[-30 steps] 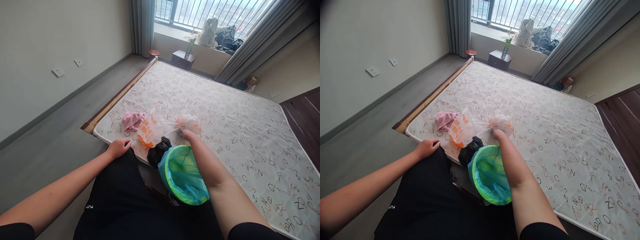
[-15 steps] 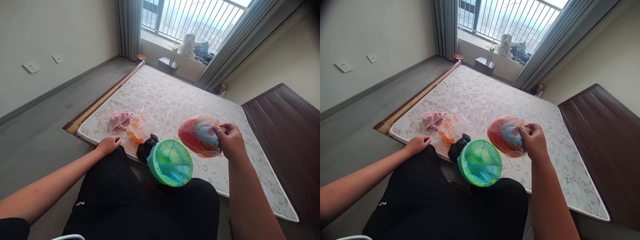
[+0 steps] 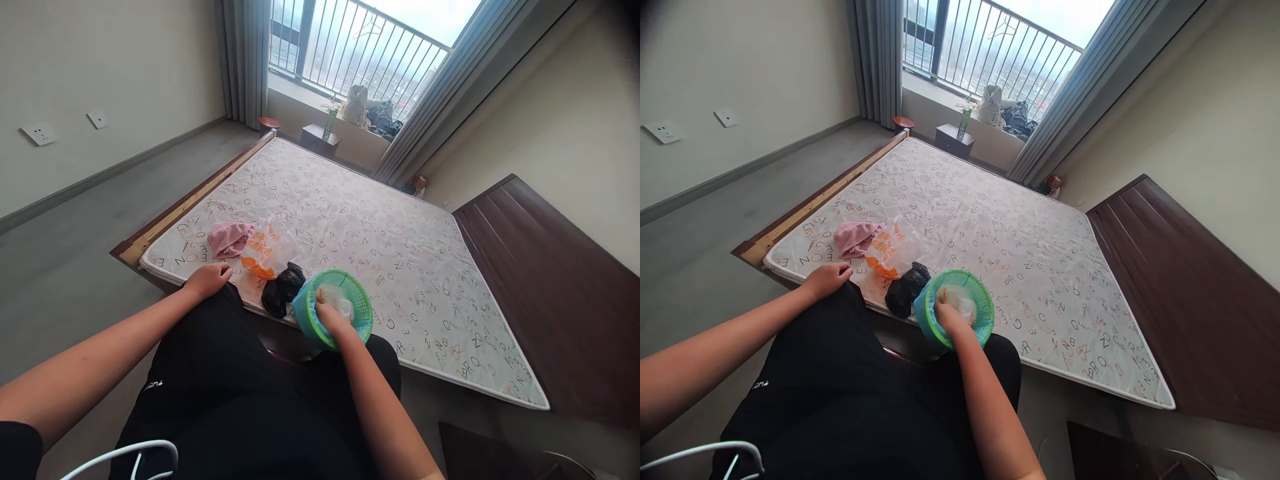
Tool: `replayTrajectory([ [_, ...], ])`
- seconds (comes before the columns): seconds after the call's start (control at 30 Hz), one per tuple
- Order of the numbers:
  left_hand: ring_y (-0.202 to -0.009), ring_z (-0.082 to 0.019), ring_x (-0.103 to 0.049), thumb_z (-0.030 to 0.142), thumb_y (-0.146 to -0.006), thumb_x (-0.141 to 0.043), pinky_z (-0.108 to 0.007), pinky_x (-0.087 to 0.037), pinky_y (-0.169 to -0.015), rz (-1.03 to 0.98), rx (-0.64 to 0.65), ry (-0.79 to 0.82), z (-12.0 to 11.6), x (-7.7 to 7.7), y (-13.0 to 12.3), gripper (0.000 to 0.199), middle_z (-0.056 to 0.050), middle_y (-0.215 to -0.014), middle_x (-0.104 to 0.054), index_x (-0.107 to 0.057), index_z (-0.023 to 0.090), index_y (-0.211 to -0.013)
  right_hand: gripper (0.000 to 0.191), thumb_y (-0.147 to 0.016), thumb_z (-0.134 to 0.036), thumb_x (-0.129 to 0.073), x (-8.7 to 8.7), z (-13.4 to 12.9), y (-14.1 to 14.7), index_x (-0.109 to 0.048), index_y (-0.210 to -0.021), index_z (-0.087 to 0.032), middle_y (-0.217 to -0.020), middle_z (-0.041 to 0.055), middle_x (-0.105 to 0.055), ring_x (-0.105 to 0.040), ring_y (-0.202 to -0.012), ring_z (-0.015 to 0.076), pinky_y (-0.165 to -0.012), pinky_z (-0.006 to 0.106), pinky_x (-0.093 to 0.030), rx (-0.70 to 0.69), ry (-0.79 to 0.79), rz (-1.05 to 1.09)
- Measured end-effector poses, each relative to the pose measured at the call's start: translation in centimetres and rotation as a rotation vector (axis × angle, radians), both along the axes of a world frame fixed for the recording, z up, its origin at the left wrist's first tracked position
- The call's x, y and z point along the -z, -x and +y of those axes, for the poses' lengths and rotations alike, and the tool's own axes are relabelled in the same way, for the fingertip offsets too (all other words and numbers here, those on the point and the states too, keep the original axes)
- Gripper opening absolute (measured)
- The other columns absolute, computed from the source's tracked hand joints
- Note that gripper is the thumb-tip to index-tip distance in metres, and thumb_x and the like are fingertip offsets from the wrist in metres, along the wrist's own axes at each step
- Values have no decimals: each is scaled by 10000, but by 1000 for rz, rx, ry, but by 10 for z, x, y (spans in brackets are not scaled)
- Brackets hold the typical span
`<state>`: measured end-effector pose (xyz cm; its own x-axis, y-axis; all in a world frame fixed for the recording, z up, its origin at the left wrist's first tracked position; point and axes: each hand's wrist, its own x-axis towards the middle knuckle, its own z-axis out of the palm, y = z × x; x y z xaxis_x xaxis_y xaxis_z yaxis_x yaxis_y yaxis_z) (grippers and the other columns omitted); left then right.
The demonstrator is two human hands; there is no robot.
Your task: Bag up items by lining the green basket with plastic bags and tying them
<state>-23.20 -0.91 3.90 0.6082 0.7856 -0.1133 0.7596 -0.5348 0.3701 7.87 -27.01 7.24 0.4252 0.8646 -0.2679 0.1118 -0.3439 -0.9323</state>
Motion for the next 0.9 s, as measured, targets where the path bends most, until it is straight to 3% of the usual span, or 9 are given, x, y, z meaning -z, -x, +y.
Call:
replayTrajectory([
  [0.1, -934, -275, -691, 433, -943, -403, -311, -427, -742, 9, -10, -6, 0, 0, -2, 384, -111, -1019, -768, -714, 209, -940, 202, -839, -194, -628, -4, -6, -10, -721, -1015, -229, -1246, 92, -672, -570, -1223, 273, -1073, 396, -405, -103, 15, -267],
  [0.23, -924, -282, -693, 426, -936, -399, -317, -433, -734, 19, -3, 0, -1, -4, -6, 388, -119, -990, -768, -718, 207, -904, 237, -981, -246, -481, -2, -13, -25, -713, -1002, -202, -1053, 122, -697, -638, -1019, 257, -926, 377, -454, -152, 138, -716],
  [0.37, -941, -299, -697, 447, -929, -401, -322, -443, -747, 42, -4, -13, 2, -1, -9, 406, -121, -1032, -771, -733, 213, -939, 85, -891, -249, -673, 16, -11, -26, -733, -845, -210, -840, 81, -717, -671, -841, 241, -819, 343, -481, -165, 219, -699],
  [0.43, -941, -304, -698, 454, -923, -404, -324, -448, -750, 58, -12, -19, 5, 2, -10, 412, -121, -1047, -771, -737, 214, -962, 114, -916, -251, -638, 21, -14, -22, -747, -927, -221, -924, 77, -743, -685, -906, 235, -851, 336, -496, -127, 185, -687],
  [0.53, -942, -305, -698, 450, -920, -400, -325, -453, -755, 61, -4, -23, 7, 4, -11, 418, -123, -1045, -771, -738, 208, -959, 298, -996, -235, -443, 21, -34, -16, -715, -1116, -213, -1131, 100, -728, -660, -1099, 222, -983, 362, -492, 75, -63, -719],
  [0.6, -947, -301, -697, 452, -909, -416, -320, -456, -761, 55, -2, -19, 7, 3, -11, 407, -117, -1040, -773, -742, 211, -955, 292, -982, -241, -439, 20, -55, -18, -705, -1096, -206, -1185, 111, -703, -612, -1211, 236, -1087, 415, -447, 231, -252, -770],
  [0.7, -943, -287, -701, 465, -876, -463, -305, -465, -772, 53, -1, 2, 6, 1, -11, 384, -103, -1022, -778, -752, 219, -941, 257, -914, -306, -543, 24, -81, -31, -678, -1105, -200, -1334, 143, -621, -497, -1366, 288, -1189, 505, -343, 471, -261, -748],
  [0.8, -914, -274, -705, 481, -835, -505, -299, -479, -792, -6, 14, 76, 5, 0, -18, 366, -80, -970, -787, -759, 235, -927, 528, -820, -397, -670, 37, -86, -47, -569, -1295, -191, -1439, 182, -539, -442, -1424, 329, -1167, 517, -381, 731, -151, -425],
  [0.9, -913, -268, -711, 455, -751, -601, -296, -502, -799, -116, -20, 341, -5, 1, -42, 299, -61, -927, -789, -748, 240, -897, 799, -742, -396, -753, 54, -72, -56, -409, -1443, -223, -1512, 176, -479, -427, -1451, 314, -1131, 493, -439, 821, -229, 5],
])
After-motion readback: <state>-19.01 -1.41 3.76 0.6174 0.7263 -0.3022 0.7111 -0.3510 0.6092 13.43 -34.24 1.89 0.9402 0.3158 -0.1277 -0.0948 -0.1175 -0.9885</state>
